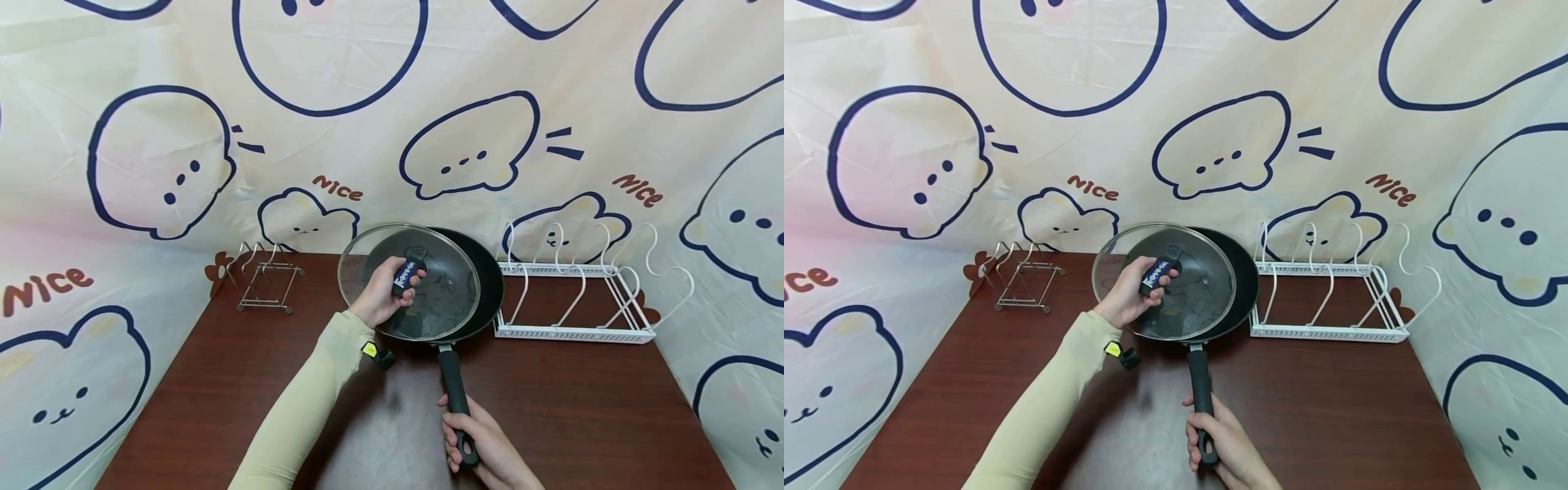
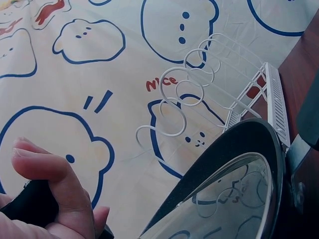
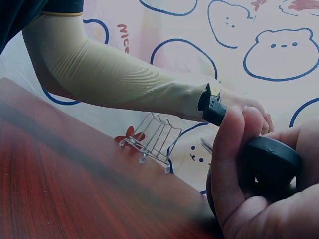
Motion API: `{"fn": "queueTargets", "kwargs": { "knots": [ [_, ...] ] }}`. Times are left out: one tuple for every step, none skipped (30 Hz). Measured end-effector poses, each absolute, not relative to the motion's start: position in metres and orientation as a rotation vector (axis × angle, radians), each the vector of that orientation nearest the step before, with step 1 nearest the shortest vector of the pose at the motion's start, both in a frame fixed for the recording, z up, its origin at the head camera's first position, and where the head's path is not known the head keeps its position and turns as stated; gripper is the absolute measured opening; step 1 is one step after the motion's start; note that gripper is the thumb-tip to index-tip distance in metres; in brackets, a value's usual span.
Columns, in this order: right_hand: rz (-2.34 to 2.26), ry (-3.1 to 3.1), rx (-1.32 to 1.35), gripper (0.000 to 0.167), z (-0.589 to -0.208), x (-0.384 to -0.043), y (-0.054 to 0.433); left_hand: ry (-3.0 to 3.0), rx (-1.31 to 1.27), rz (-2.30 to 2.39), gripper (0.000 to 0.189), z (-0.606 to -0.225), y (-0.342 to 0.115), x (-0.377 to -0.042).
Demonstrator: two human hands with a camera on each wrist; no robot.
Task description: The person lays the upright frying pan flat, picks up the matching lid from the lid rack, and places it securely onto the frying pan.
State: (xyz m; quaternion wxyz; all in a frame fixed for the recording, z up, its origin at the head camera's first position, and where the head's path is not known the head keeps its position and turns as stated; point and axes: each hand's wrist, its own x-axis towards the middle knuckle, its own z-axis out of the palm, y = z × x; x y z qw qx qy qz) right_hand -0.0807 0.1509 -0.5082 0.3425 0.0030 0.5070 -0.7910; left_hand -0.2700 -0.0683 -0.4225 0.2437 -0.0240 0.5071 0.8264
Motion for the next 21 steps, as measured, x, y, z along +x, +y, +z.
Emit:
{"fn": "queueTargets", "kwargs": {
  "knots": [
    [-2.054,1.319,0.011,0.033,-0.5078,-0.0805,0.151,1.384,-0.064,2.258,0.042,-0.4226,-0.0678,-0.2701],
    [-2.052,1.321,0.014,0.033,-0.5072,-0.0804,0.1511,1.383,-0.06,2.258,0.042,-0.4227,-0.0674,-0.2703],
    [-2.05,1.323,0.018,0.033,-0.5067,-0.0803,0.1511,1.38,-0.059,2.258,0.042,-0.4228,-0.067,-0.2705],
    [-2.048,1.327,0.02,0.034,-0.5061,-0.0802,0.1511,1.377,-0.057,2.259,0.041,-0.4229,-0.0667,-0.2707],
    [-2.046,1.33,0.021,0.034,-0.5056,-0.0803,0.1512,1.376,-0.054,2.26,0.041,-0.4228,-0.0665,-0.2708],
    [-2.046,1.332,0.02,0.034,-0.5052,-0.0804,0.1513,1.374,-0.054,2.26,0.041,-0.4229,-0.0662,-0.271],
    [-2.045,1.333,0.02,0.033,-0.5049,-0.0804,0.1514,1.374,-0.054,2.261,0.041,-0.423,-0.0661,-0.2711],
    [-2.046,1.335,0.019,0.033,-0.5047,-0.0804,0.1514,1.373,-0.053,2.261,0.041,-0.4231,-0.0658,-0.2712],
    [-2.046,1.338,0.017,0.033,-0.5046,-0.0803,0.1514,1.373,-0.054,2.261,0.042,-0.4231,-0.0656,-0.2713],
    [-2.047,1.341,0.015,0.032,-0.5047,-0.0802,0.1514,1.372,-0.054,2.26,0.042,-0.4232,-0.0653,-0.2715],
    [-2.048,1.342,0.014,0.032,-0.5048,-0.08,0.1513,1.372,-0.054,2.26,0.043,-0.4233,-0.0649,-0.2716],
    [-2.05,1.343,0.011,0.032,-0.505,-0.0798,0.1514,1.372,-0.054,2.26,0.044,-0.4234,-0.0646,-0.2716],
    [-2.052,1.344,0.008,0.032,-0.5052,-0.0797,0.1513,1.372,-0.055,2.26,0.044,-0.4234,-0.0643,-0.2717],
    [-2.054,1.346,0.007,0.032,-0.5055,-0.0795,0.1513,1.373,-0.054,2.259,0.045,-0.4235,-0.064,-0.2717],
    [-2.055,1.345,0.006,0.033,-0.5057,-0.0794,0.1513,1.374,-0.054,2.258,0.045,-0.4235,-0.0637,-0.2717],
    [-2.055,1.345,0.004,0.033,-0.5059,-0.0793,0.1513,1.374,-0.053,2.257,0.045,-0.4235,-0.0633,-0.2717],
    [-2.054,1.345,0.003,0.034,-0.5061,-0.0793,0.1514,1.375,-0.051,2.257,0.045,-0.4235,-0.063,-0.2717],
    [-2.054,1.347,0.004,0.035,-0.5062,-0.0793,0.1514,1.377,-0.048,2.257,0.045,-0.4236,-0.0628,-0.2717],
    [-2.054,1.348,0.005,0.035,-0.5063,-0.0793,0.1513,1.378,-0.045,2.256,0.045,-0.4237,-0.0626,-0.2717],
    [-2.052,1.35,0.008,0.035,-0.5064,-0.0793,0.1514,1.38,-0.043,2.255,0.045,-0.4237,-0.0624,-0.2716],
    [-2.05,1.351,0.012,0.036,-0.5064,-0.0794,0.1513,1.38,-0.041,2.255,0.045,-0.4239,-0.0623,-0.2715]
  ]
}}
